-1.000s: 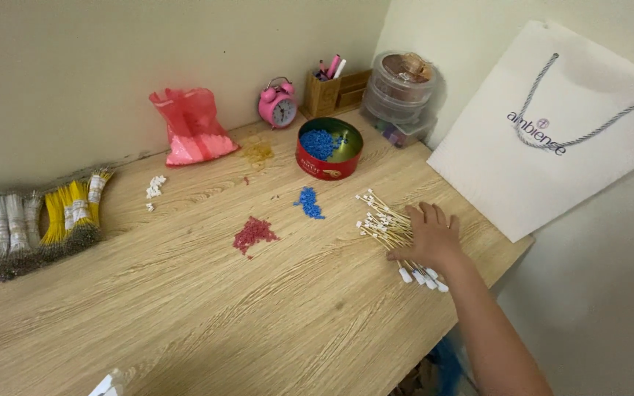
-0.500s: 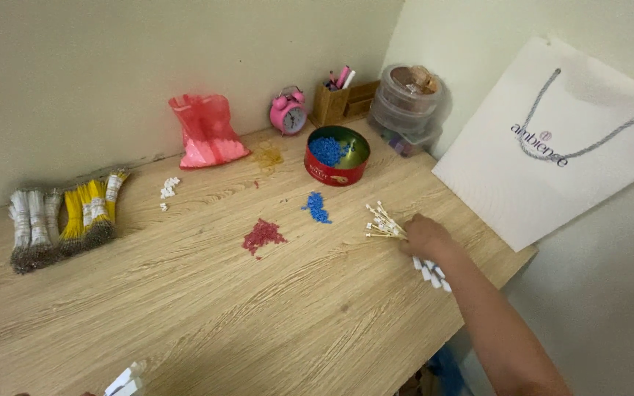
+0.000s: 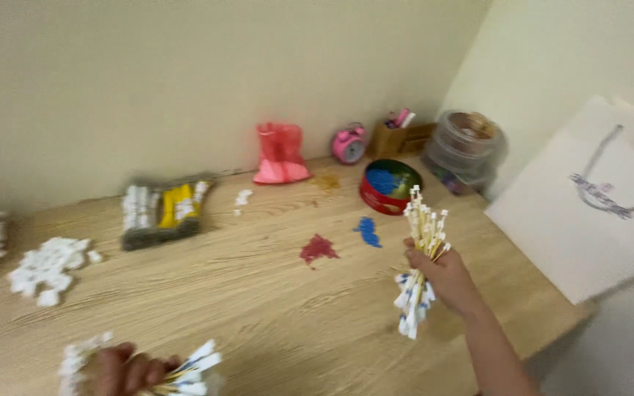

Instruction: Attaching white plastic connectors to the ends of wires at a workbench.

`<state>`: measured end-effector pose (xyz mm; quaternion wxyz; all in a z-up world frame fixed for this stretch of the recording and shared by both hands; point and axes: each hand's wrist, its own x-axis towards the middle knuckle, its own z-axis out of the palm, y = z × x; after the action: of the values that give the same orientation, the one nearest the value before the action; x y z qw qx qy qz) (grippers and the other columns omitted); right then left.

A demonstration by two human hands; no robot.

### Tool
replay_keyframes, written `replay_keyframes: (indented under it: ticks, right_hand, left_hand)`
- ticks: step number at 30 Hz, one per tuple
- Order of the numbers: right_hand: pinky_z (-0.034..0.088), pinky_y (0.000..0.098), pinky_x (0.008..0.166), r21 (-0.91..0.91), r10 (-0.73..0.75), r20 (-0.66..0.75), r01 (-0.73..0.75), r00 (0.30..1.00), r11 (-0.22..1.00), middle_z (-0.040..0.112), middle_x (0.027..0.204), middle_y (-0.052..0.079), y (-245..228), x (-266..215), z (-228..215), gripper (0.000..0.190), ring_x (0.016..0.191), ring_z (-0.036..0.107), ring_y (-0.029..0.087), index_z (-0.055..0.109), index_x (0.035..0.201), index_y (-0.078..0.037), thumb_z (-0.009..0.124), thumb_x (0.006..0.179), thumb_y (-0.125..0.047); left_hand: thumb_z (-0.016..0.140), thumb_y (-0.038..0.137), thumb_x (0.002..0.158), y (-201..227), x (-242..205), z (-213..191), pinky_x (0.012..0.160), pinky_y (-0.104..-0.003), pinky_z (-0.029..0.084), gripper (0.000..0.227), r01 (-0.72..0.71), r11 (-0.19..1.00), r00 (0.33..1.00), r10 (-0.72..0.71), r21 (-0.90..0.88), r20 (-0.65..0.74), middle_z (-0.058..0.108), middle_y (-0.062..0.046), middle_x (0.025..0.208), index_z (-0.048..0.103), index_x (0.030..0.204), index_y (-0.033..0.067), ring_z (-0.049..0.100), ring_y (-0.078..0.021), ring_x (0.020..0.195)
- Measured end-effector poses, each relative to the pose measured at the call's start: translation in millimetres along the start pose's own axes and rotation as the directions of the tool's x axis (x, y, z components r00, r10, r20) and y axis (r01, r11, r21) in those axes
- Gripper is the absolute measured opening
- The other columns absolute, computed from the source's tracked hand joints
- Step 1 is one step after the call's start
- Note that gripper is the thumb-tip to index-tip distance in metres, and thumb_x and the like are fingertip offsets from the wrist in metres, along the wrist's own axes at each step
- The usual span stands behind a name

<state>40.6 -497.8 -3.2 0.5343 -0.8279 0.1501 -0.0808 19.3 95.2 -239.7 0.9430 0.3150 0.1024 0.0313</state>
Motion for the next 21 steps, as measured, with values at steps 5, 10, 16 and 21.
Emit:
replay_keyframes:
  ticks: [5,10,16,21]
  right_hand:
    - [0.057,0.0315,0.076,0.244,-0.193,0.097,0.165,0.976,0.956,0.074,0.092,0.005,-56,-23,129,0.025,0.086,0.069,0.013,0.073,0.106,-0.001,0.069,0.096,-0.024]
    - [0.061,0.0293,0.085,0.535,-0.504,0.097,0.382,0.858,0.754,0.073,0.102,0.000,-90,-44,239,0.019,0.099,0.073,0.012,0.066,0.110,-0.005,0.070,0.093,-0.013]
    - [0.061,0.0312,0.077,0.425,-0.389,0.235,0.266,0.891,0.866,0.076,0.095,0.004,-74,-39,312,0.027,0.089,0.074,0.015,0.062,0.109,-0.004,0.076,0.085,-0.004]
    - [0.058,0.0321,0.084,0.394,-0.510,0.264,0.391,0.819,0.832,0.075,0.097,0.005,-81,-39,327,0.020,0.093,0.072,0.014,0.064,0.109,-0.002,0.069,0.090,-0.006]
  left_hand:
    - [0.049,0.042,0.109,40,-69,159,0.077,-0.057,0.057,0.036,-0.163,0.969,0.956,0.201,0.186,-0.215,0.034,0.001,0.059,0.056,0.104,0.0075,0.044,-0.0199,0.055]
    - [0.052,0.029,0.103,68,-103,195,0.066,-0.052,0.058,0.027,-0.203,0.970,0.956,0.226,0.133,-0.186,0.037,-0.001,0.055,0.060,0.098,0.0032,0.047,-0.0215,0.051]
    - [0.052,0.029,0.102,86,-121,212,0.066,-0.048,0.058,0.030,-0.150,0.982,0.930,0.181,0.118,-0.319,0.038,-0.002,0.056,0.060,0.096,0.0009,0.047,-0.0201,0.052]
    - [0.052,0.030,0.101,91,-123,220,0.066,-0.047,0.058,0.031,-0.093,0.989,0.934,0.127,0.117,-0.334,0.037,-0.003,0.055,0.060,0.095,-0.0002,0.047,-0.0206,0.051]
